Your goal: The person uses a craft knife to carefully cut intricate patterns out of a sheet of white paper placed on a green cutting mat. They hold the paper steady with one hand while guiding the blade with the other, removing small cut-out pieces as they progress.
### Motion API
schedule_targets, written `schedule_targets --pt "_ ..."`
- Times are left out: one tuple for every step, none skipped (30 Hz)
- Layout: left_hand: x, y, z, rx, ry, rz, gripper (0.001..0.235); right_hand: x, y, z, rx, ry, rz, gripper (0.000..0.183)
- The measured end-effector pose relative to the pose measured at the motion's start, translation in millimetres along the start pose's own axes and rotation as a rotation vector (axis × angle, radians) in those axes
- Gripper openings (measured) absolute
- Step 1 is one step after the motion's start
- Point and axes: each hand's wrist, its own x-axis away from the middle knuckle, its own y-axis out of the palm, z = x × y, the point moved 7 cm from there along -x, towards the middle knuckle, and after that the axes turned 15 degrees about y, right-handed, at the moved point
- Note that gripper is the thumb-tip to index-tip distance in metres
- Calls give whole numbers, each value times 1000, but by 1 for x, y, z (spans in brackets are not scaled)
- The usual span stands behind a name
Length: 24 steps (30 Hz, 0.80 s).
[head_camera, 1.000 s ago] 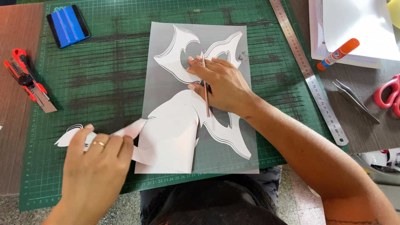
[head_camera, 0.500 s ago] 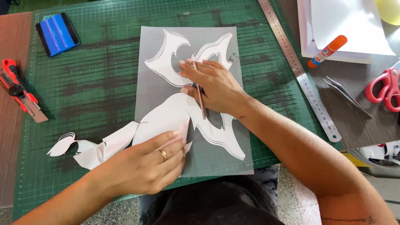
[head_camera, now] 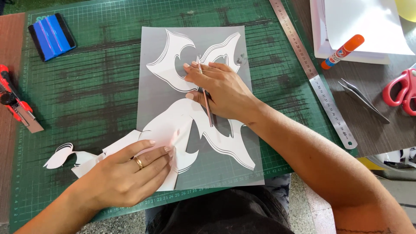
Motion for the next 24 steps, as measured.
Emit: schedule_targets --pt "1 0 0 0 1 5 21 0 0 1 5 5 -4 49" --pt "3 0 -1 1 2 9 20 0 1 1 8 11 -9 49" --pt "4 0 0 3 2 8 20 1 2 1 7 12 -9 49" --pt "5 1 1 6 5 3 21 1 2 1 5 12 -9 50" --pt "6 2 1 9 8 -2 22 0 2 2 3 11 -8 50" --pt "5 1 -1 10 7 -2 22 0 2 2 2 12 -9 50" --pt "3 -2 -1 -6 13 24 21 0 2 2 2 8 -3 50" --pt "1 -5 -1 -17 19 51 21 1 2 2 -1 7 -1 50" --pt "-3 -6 0 -11 17 50 21 2 3 2 -4 10 -4 50" --pt "-6 -8 -1 1 15 66 21 1 3 2 -1 7 1 50" --pt "-10 -11 -2 13 14 81 21 0 3 2 1 3 6 49" --pt "-12 -10 -1 9 12 80 21 0 3 2 1 -1 7 49" --pt "-15 -9 1 -11 25 95 24 0 2 2 0 1 9 49" --pt "-17 -9 3 -28 38 111 28 1 2 2 -1 6 10 49" --pt "-18 -8 7 -28 37 111 28 0 2 2 -2 6 10 49" --pt "-19 -8 7 -7 1 127 25 0 2 2 -2 3 14 49" --pt "-20 -8 8 14 -34 144 23 1 2 2 -1 0 18 48" --pt "-24 -7 14 14 -31 144 23 1 1 2 0 2 20 48" --pt "-25 -2 12 12 -144 93 28 1 2 2 -6 4 15 48" --pt "-25 3 11 6 -257 42 41 0 2 2 -11 3 11 49" --pt "-27 3 12 3 -255 42 41 0 0 2 -10 2 14 49" --pt "-29 4 13 23 -277 30 41 0 0 1 -11 0 11 48" --pt "-31 6 14 43 -299 19 41 0 -1 0 -12 -2 7 48" --pt "-29 9 11 41 -302 18 41 -1 -5 -4 -13 -5 5 48"
